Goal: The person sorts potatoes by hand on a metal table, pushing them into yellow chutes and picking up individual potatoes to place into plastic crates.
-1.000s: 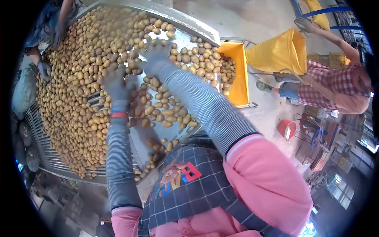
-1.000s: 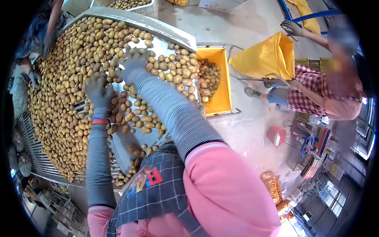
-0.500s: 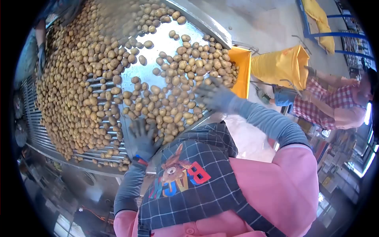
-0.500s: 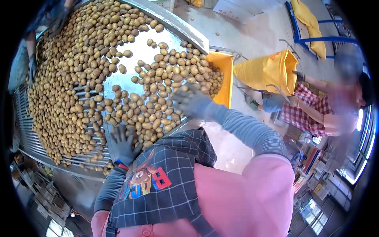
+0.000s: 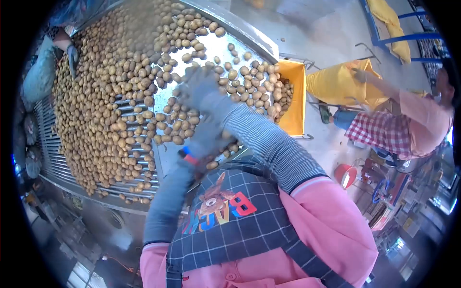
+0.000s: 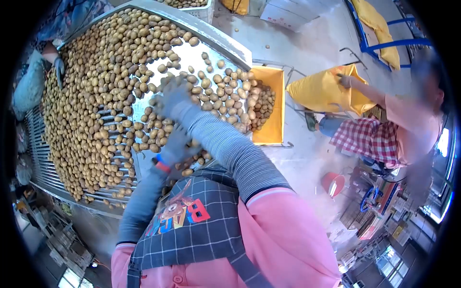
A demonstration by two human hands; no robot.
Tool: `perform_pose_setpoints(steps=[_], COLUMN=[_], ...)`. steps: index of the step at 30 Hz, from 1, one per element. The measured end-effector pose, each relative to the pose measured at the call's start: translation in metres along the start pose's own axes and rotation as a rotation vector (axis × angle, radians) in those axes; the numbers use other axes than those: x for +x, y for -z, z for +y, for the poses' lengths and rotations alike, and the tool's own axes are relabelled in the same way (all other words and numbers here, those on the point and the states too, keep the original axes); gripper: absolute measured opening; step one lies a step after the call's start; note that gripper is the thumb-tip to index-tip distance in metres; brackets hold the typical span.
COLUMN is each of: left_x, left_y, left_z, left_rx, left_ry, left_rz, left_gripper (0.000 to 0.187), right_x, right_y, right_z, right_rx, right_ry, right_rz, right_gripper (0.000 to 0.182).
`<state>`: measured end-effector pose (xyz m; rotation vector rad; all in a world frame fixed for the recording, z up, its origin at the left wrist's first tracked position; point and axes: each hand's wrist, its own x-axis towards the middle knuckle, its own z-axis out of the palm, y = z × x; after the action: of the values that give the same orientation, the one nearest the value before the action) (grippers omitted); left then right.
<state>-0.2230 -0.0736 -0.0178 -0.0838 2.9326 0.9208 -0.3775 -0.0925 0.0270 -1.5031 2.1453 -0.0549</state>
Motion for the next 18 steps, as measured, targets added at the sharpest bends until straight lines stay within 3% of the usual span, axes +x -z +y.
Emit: perform_pose_setpoints(steps=[1, 3, 4, 5, 8, 10, 12, 14, 16, 17, 18], left_x=[-0.024, -0.087, -0.123, -0.147, -0.258, -0.294, -0.313, -0.297, -0.263, -0.232, -0.204], left_y=[0.026, 0.04, 0.044, 0.058, 0.046, 0.034, 0.008, -0.001, -0.002, 0.008, 0.011], left_z=[0.004, -0.007, -0.019, -0.012, -0.026, -0.02, -0.031, -0.028, -0.024, -0.014, -0.007], left_rx=[0.13, -0.006, 0.056, 0.111, 0.259, 0.231, 0.299, 0.231, 0.353, 0.33, 0.306], left_ry=[-0.078, -0.125, -0.109, -0.081, 0.27, 0.509, 0.453, 0.413, 0.368, 0.383, 0.394], left_rz=[-0.229, -0.133, -0.185, -0.138, -0.094, -0.105, -0.076, -0.169, -0.161, -0.158, -0.158], left_gripper=[0.053, 0.056, 0.06, 0.057, 0.065, 0.075, 0.081, 0.081, 0.084, 0.089, 0.095], right_x=[-0.006, -0.033, -0.056, -0.076, -0.131, -0.14, -0.153, -0.145, -0.128, -0.112, -0.094], right_y=[-0.032, -0.083, -0.095, -0.102, -0.116, -0.105, -0.042, -0.006, -0.016, -0.017, -0.017], right_z=[-0.019, -0.037, -0.038, -0.032, 0.027, 0.076, 0.102, 0.117, 0.163, 0.18, 0.197], right_rx=[-0.079, -0.125, -0.085, -0.108, 0.06, -0.053, -0.354, -0.421, -0.4, -0.406, -0.147], right_ry=[0.142, 0.373, 0.463, 0.551, 0.728, 0.642, 0.532, 0.245, 0.229, 0.234, 0.185], right_rz=[0.072, 0.188, 0.227, 0.157, 0.104, 0.079, -0.09, -0.243, 0.228, 0.221, 0.318], right_gripper=[0.051, 0.05, 0.049, 0.048, 0.037, 0.036, 0.035, 0.03, 0.036, 0.036, 0.039])
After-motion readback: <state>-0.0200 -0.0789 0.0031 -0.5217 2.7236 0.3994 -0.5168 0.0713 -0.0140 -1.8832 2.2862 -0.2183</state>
